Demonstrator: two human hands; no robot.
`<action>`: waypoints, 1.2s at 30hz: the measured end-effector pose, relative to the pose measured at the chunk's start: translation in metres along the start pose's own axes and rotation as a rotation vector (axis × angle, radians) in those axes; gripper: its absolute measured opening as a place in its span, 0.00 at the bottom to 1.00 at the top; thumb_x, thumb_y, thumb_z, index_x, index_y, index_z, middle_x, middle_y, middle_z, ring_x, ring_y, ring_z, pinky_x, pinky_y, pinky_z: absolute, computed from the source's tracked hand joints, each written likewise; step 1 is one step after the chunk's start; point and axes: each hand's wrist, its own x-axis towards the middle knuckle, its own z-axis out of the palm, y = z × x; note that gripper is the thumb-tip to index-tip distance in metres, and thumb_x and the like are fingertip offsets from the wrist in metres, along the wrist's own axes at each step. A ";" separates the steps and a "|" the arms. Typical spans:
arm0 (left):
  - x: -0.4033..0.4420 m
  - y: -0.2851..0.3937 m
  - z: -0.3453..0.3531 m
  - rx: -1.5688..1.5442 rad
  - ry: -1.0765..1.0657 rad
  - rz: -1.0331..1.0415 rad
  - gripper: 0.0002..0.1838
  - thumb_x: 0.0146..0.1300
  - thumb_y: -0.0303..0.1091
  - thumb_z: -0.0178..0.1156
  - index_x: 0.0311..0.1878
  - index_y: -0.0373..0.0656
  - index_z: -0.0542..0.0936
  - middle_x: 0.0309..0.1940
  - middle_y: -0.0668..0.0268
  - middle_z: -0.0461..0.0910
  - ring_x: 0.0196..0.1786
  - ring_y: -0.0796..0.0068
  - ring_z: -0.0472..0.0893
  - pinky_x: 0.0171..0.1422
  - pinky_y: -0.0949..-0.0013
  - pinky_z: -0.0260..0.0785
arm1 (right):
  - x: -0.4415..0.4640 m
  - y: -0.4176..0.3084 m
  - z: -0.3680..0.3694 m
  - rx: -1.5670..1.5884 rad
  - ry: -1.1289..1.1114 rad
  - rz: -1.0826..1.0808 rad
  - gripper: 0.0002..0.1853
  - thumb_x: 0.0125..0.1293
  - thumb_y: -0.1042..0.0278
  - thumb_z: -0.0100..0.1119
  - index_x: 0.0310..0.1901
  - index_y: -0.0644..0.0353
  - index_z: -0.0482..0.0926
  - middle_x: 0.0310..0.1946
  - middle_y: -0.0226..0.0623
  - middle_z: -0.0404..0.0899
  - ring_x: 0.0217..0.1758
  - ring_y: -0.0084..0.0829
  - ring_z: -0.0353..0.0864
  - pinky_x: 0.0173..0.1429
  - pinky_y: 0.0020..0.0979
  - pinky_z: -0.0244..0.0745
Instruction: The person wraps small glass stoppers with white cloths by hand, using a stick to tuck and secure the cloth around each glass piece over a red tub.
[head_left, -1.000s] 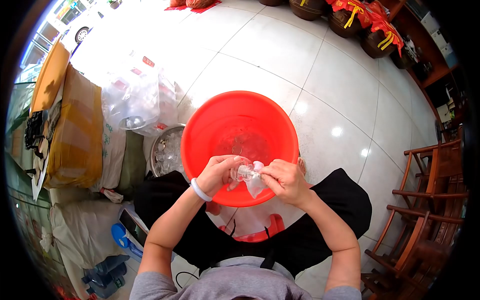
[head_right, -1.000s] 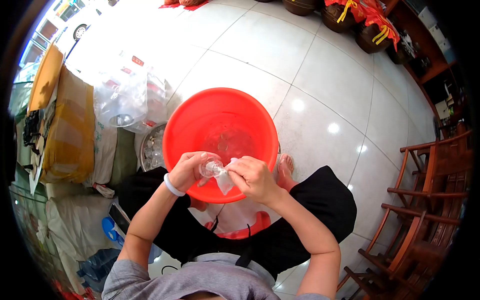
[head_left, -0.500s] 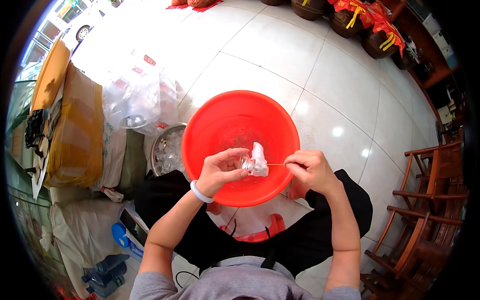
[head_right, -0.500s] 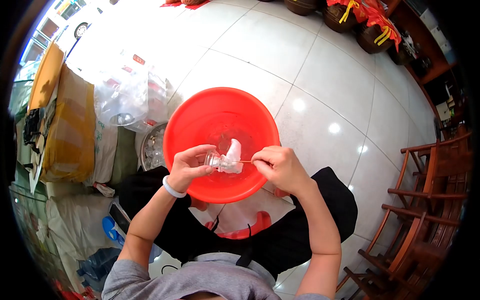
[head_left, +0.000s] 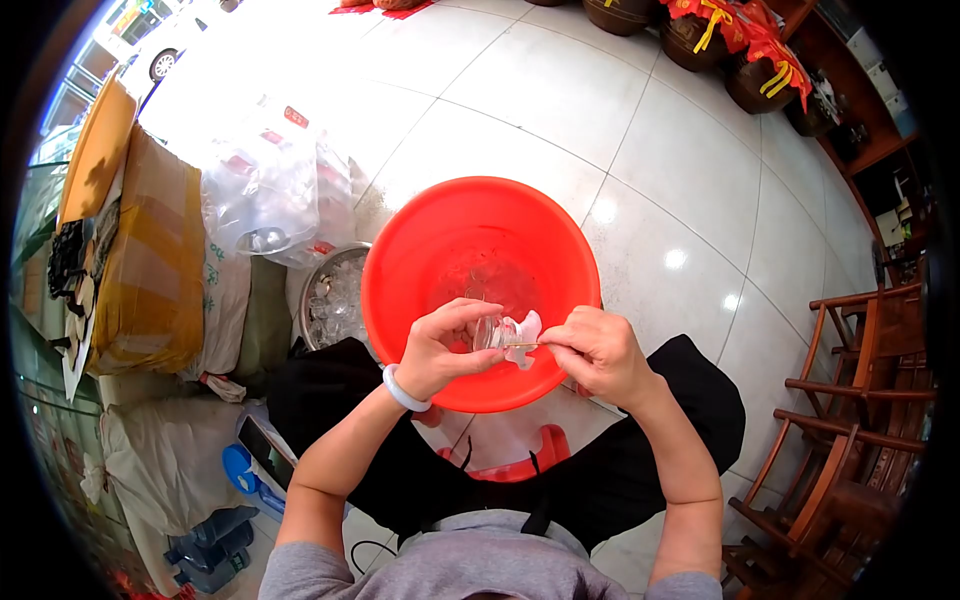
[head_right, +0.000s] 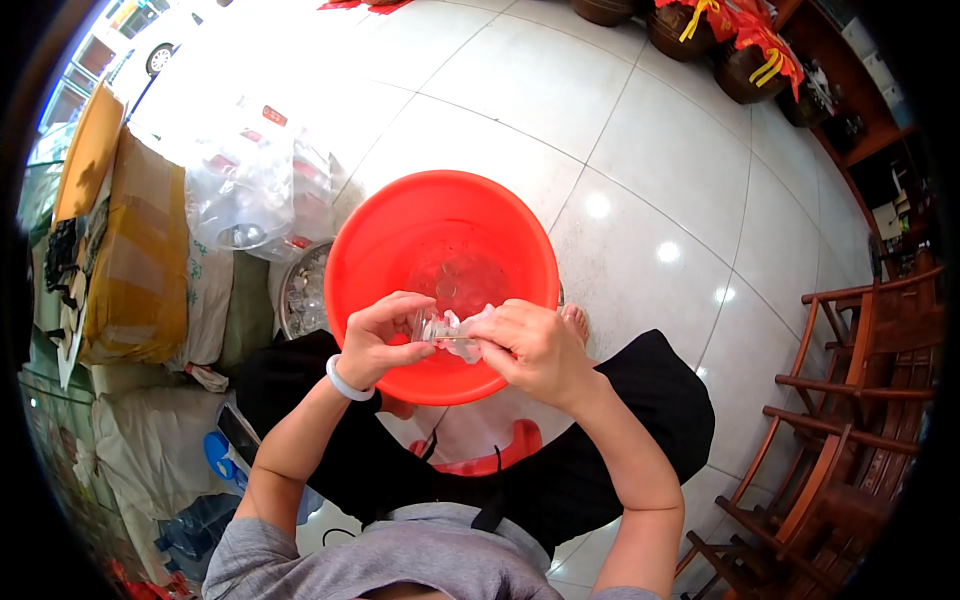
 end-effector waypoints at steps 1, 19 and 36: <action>0.000 0.000 0.000 0.003 -0.003 0.001 0.25 0.47 0.20 0.66 0.52 0.37 0.75 0.45 0.65 0.75 0.38 0.84 0.73 0.40 0.79 0.66 | 0.000 -0.001 -0.001 -0.040 -0.016 0.008 0.08 0.48 0.81 0.58 0.32 0.64 0.79 0.22 0.37 0.75 0.26 0.32 0.74 0.31 0.31 0.71; 0.002 0.002 -0.008 -0.689 0.085 -0.303 0.22 0.60 0.25 0.54 0.58 0.31 0.68 0.42 0.59 0.77 0.35 0.73 0.77 0.36 0.71 0.71 | -0.007 0.007 -0.003 0.062 0.078 0.169 0.05 0.51 0.84 0.55 0.30 0.67 0.78 0.19 0.34 0.74 0.19 0.22 0.71 0.24 0.23 0.65; 0.000 0.005 0.001 -0.400 0.057 -0.236 0.24 0.55 0.19 0.60 0.57 0.32 0.70 0.41 0.60 0.78 0.41 0.73 0.78 0.44 0.70 0.74 | -0.008 0.002 0.010 -0.113 0.044 0.066 0.03 0.49 0.77 0.59 0.28 0.63 0.78 0.21 0.38 0.75 0.25 0.35 0.75 0.29 0.33 0.70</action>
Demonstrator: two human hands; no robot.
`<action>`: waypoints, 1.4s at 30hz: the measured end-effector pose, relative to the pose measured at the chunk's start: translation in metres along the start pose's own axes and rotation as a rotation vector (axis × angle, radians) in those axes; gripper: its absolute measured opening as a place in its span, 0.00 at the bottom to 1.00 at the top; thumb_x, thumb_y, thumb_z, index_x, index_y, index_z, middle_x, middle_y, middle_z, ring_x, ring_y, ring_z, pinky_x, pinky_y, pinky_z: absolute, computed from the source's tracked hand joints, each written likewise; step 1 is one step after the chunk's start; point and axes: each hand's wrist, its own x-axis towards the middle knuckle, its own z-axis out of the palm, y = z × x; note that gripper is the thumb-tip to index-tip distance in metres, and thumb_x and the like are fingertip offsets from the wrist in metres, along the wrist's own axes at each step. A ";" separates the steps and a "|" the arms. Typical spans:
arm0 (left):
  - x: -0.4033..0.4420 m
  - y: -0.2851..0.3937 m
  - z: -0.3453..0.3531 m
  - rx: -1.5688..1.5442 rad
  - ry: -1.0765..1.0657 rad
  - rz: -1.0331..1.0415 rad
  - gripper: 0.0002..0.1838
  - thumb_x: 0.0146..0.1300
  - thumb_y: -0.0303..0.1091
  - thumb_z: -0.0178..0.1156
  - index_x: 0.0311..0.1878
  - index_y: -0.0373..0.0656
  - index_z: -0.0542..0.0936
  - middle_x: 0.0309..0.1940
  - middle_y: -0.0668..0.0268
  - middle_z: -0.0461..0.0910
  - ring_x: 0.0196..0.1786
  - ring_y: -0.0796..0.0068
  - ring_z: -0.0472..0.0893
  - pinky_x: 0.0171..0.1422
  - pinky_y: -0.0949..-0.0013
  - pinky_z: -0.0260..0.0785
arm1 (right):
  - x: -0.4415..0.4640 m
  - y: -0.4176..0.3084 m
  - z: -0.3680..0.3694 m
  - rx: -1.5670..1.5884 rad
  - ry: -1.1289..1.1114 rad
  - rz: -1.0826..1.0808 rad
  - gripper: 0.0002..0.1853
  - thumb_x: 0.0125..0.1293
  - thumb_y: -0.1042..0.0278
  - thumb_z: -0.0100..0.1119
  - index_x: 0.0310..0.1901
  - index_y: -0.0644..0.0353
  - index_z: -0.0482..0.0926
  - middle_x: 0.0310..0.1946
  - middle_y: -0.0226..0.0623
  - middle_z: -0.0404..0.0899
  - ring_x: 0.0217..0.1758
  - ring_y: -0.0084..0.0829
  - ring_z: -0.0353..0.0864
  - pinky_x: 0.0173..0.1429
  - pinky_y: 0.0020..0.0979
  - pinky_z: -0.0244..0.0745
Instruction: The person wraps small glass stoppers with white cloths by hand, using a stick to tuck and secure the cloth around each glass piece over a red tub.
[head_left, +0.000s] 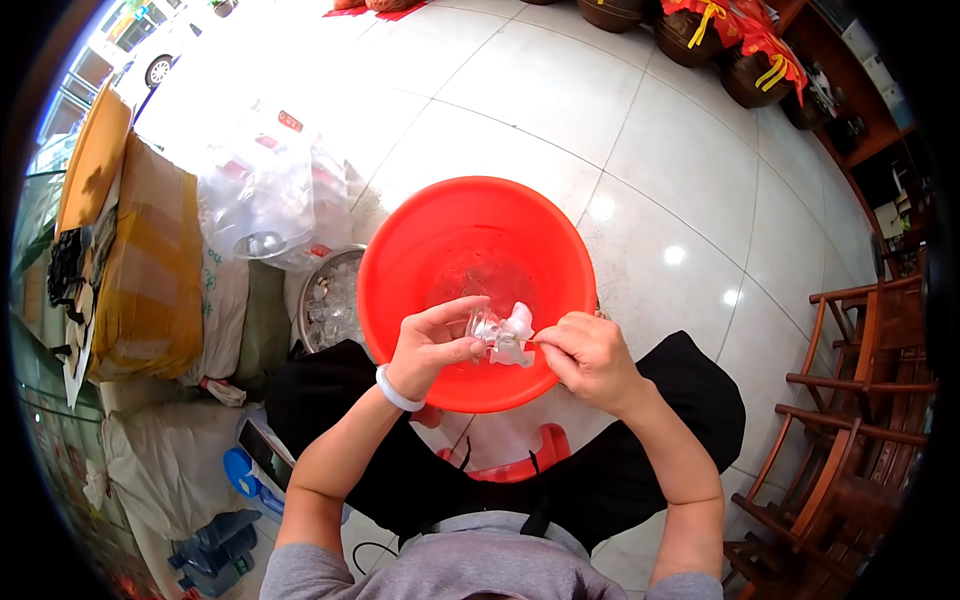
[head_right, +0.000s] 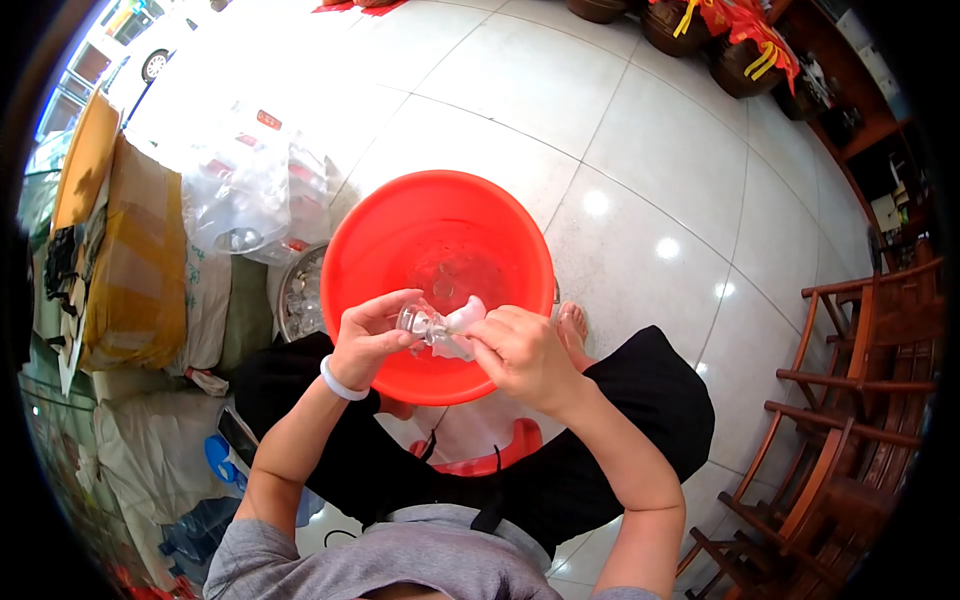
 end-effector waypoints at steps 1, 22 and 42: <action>0.000 -0.001 0.000 0.000 -0.002 -0.001 0.24 0.55 0.19 0.60 0.57 0.32 0.70 0.41 0.60 0.78 0.41 0.73 0.78 0.44 0.70 0.74 | 0.000 0.000 0.003 0.021 -0.005 -0.017 0.03 0.50 0.77 0.59 0.29 0.63 0.78 0.22 0.39 0.75 0.26 0.37 0.76 0.30 0.35 0.71; -0.005 -0.005 -0.008 -0.106 -0.120 0.078 0.29 0.49 0.22 0.66 0.58 0.36 0.71 0.49 0.56 0.75 0.51 0.65 0.76 0.50 0.66 0.73 | -0.026 0.019 0.060 1.740 -0.047 0.822 0.09 0.63 0.73 0.55 0.41 0.68 0.78 0.30 0.33 0.76 0.31 0.22 0.68 0.39 0.25 0.66; -0.001 -0.006 -0.007 -0.124 -0.091 -0.075 0.22 0.59 0.24 0.57 0.58 0.33 0.69 0.40 0.60 0.78 0.34 0.76 0.78 0.37 0.74 0.73 | -0.008 0.010 0.040 0.155 0.019 -0.009 0.04 0.53 0.78 0.58 0.32 0.66 0.76 0.24 0.41 0.75 0.27 0.40 0.74 0.31 0.36 0.69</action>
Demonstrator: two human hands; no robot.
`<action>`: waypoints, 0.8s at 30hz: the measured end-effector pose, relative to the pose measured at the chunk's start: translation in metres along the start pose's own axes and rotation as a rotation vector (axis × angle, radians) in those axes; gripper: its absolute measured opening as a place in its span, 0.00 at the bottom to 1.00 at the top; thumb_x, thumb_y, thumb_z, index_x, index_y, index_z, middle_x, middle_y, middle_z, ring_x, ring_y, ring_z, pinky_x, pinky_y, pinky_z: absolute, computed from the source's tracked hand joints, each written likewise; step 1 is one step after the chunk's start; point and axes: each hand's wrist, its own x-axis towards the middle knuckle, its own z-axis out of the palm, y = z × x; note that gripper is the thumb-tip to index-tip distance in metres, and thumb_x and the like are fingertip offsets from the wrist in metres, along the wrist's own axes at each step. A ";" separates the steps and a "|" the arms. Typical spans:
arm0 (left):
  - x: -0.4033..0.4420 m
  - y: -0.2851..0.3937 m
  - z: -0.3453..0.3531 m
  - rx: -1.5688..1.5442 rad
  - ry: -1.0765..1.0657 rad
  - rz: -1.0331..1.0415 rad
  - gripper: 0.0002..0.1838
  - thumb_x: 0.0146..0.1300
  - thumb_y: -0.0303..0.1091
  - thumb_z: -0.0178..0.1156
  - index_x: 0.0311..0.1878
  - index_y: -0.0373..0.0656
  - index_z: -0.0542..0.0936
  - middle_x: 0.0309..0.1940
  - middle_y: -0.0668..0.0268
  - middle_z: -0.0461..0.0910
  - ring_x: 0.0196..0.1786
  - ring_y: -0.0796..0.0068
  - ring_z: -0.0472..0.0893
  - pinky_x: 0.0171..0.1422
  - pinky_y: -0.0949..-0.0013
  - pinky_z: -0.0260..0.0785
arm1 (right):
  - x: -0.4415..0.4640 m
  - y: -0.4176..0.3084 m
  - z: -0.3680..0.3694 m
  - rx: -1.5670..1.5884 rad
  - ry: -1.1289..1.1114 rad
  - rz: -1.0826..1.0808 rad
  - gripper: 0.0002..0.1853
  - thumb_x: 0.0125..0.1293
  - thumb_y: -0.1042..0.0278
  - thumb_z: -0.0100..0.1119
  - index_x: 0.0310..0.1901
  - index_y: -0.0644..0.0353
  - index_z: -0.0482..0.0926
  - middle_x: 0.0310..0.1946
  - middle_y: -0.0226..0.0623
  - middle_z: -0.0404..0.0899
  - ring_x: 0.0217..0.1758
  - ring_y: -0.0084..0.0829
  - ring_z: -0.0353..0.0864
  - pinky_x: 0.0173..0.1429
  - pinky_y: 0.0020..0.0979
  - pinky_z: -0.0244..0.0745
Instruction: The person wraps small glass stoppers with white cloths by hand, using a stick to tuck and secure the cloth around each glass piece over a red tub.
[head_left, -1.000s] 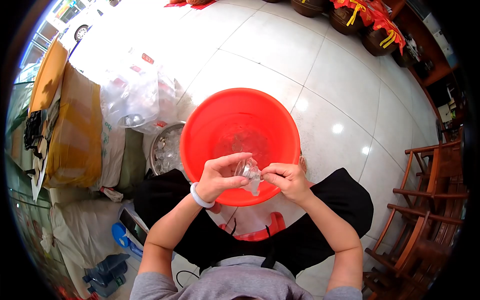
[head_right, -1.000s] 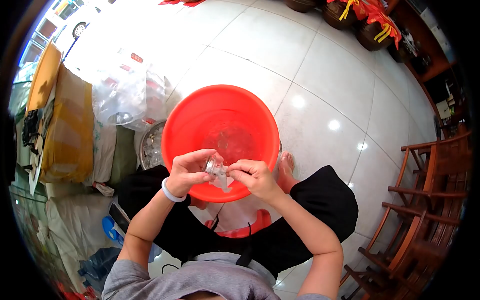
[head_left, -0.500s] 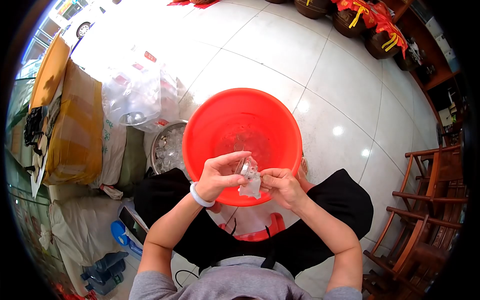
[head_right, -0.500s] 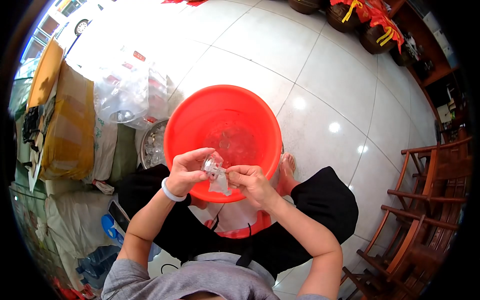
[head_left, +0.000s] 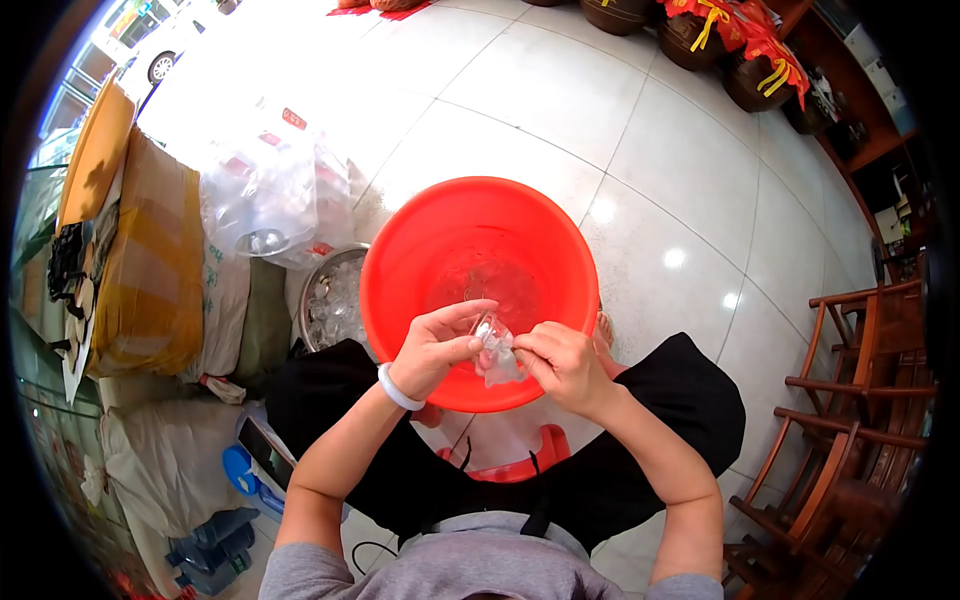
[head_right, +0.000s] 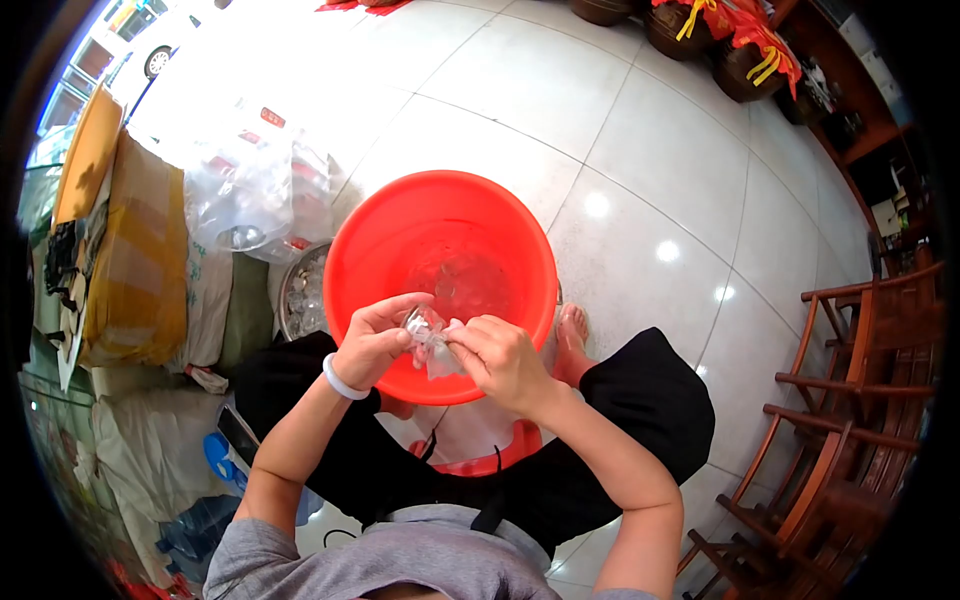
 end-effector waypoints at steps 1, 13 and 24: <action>0.000 0.001 0.001 0.000 -0.001 0.000 0.22 0.59 0.24 0.57 0.58 0.33 0.69 0.40 0.60 0.78 0.34 0.76 0.78 0.37 0.74 0.73 | -0.001 0.002 -0.002 -0.004 -0.021 0.020 0.05 0.53 0.78 0.58 0.33 0.66 0.76 0.25 0.42 0.75 0.27 0.40 0.74 0.31 0.36 0.70; 0.000 -0.003 0.007 0.115 0.029 0.063 0.26 0.54 0.18 0.60 0.58 0.32 0.68 0.43 0.58 0.77 0.39 0.72 0.79 0.40 0.70 0.75 | 0.001 -0.002 -0.010 -0.091 -0.120 0.062 0.06 0.53 0.75 0.59 0.34 0.66 0.78 0.24 0.41 0.75 0.28 0.40 0.76 0.31 0.36 0.71; -0.003 0.009 0.005 0.015 -0.025 0.054 0.25 0.56 0.22 0.59 0.58 0.33 0.68 0.42 0.58 0.77 0.39 0.71 0.79 0.41 0.70 0.75 | -0.003 -0.001 -0.002 0.411 -0.125 0.294 0.05 0.57 0.75 0.58 0.34 0.67 0.79 0.22 0.36 0.76 0.26 0.26 0.75 0.30 0.25 0.68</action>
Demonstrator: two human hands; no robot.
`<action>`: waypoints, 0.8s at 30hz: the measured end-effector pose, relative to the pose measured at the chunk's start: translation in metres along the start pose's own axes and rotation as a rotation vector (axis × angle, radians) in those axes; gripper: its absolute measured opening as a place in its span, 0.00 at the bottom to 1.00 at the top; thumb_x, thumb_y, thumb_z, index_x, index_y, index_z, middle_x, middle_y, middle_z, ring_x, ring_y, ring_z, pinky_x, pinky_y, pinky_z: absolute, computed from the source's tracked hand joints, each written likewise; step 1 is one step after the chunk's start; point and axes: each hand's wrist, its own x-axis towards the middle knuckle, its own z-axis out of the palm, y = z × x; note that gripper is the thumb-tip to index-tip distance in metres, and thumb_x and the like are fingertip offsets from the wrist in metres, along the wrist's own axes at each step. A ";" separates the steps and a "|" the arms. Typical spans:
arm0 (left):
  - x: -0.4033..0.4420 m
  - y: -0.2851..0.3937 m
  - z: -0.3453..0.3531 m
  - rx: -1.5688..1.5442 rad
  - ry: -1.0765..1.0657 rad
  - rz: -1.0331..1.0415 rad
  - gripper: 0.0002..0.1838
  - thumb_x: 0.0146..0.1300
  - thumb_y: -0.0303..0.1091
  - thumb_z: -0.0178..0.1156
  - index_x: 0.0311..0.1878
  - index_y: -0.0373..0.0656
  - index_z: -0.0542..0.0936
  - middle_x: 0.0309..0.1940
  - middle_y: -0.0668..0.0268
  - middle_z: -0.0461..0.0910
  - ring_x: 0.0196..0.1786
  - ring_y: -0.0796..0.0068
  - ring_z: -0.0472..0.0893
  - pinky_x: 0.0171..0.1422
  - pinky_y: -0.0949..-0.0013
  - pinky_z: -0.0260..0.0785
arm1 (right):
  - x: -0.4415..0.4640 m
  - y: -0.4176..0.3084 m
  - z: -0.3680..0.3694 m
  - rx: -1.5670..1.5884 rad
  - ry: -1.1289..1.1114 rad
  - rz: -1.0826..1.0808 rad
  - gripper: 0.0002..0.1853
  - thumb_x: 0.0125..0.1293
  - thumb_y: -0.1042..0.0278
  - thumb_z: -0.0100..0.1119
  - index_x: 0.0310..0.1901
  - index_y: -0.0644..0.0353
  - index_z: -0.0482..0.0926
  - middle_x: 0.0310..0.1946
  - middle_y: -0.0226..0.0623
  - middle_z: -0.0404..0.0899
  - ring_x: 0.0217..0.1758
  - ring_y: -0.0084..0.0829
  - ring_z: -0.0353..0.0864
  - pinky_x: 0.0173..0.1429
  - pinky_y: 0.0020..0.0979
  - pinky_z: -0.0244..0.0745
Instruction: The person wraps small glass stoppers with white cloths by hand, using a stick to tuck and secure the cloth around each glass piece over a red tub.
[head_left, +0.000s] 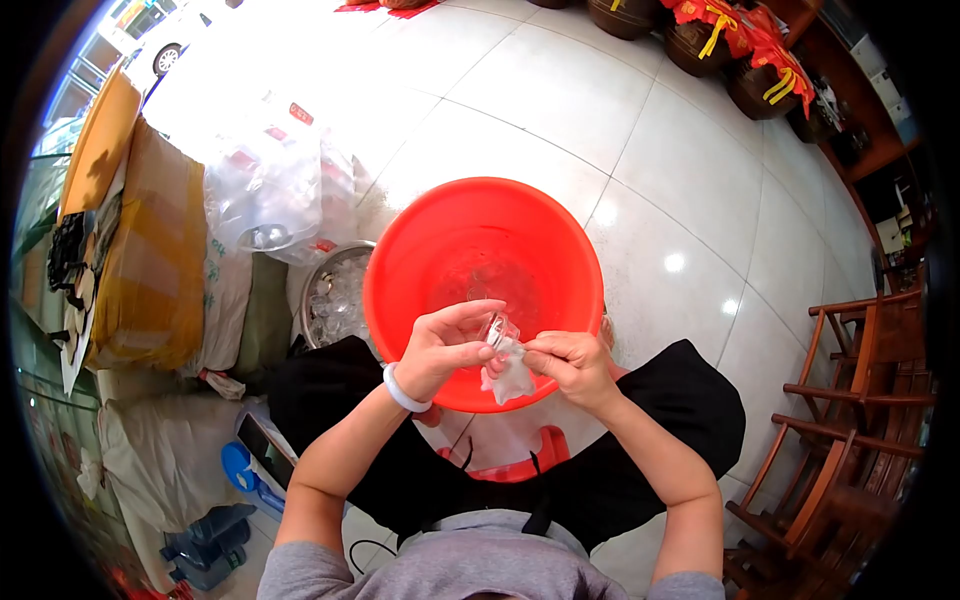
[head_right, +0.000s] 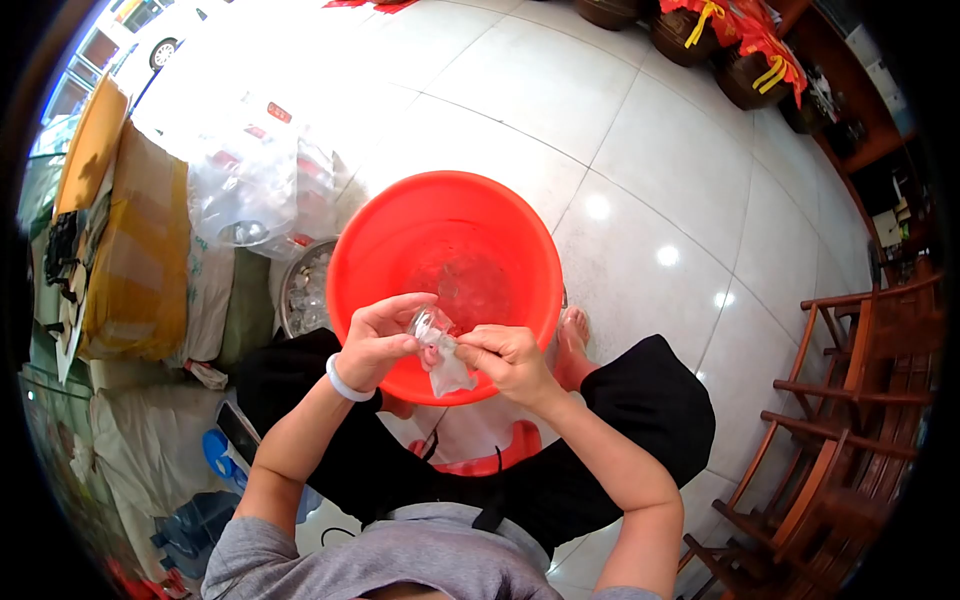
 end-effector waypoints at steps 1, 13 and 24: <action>0.000 0.000 0.000 0.000 0.003 0.004 0.25 0.56 0.22 0.59 0.58 0.33 0.68 0.42 0.58 0.77 0.39 0.71 0.79 0.41 0.70 0.75 | -0.001 -0.002 0.004 0.189 0.052 0.101 0.05 0.58 0.75 0.58 0.32 0.68 0.79 0.22 0.34 0.75 0.26 0.23 0.73 0.30 0.24 0.67; 0.000 -0.002 -0.007 0.130 -0.072 0.101 0.31 0.51 0.22 0.65 0.60 0.34 0.66 0.52 0.54 0.73 0.56 0.65 0.73 0.56 0.64 0.70 | -0.007 0.014 0.015 1.034 0.060 0.557 0.10 0.63 0.67 0.56 0.37 0.67 0.79 0.21 0.28 0.73 0.24 0.17 0.68 0.31 0.20 0.63; -0.002 0.011 -0.011 0.173 -0.223 0.020 0.30 0.54 0.21 0.63 0.61 0.33 0.66 0.50 0.64 0.69 0.50 0.76 0.73 0.55 0.70 0.66 | 0.005 -0.008 -0.008 -0.246 -0.036 -0.369 0.03 0.53 0.78 0.61 0.29 0.67 0.79 0.20 0.38 0.73 0.22 0.31 0.71 0.27 0.30 0.67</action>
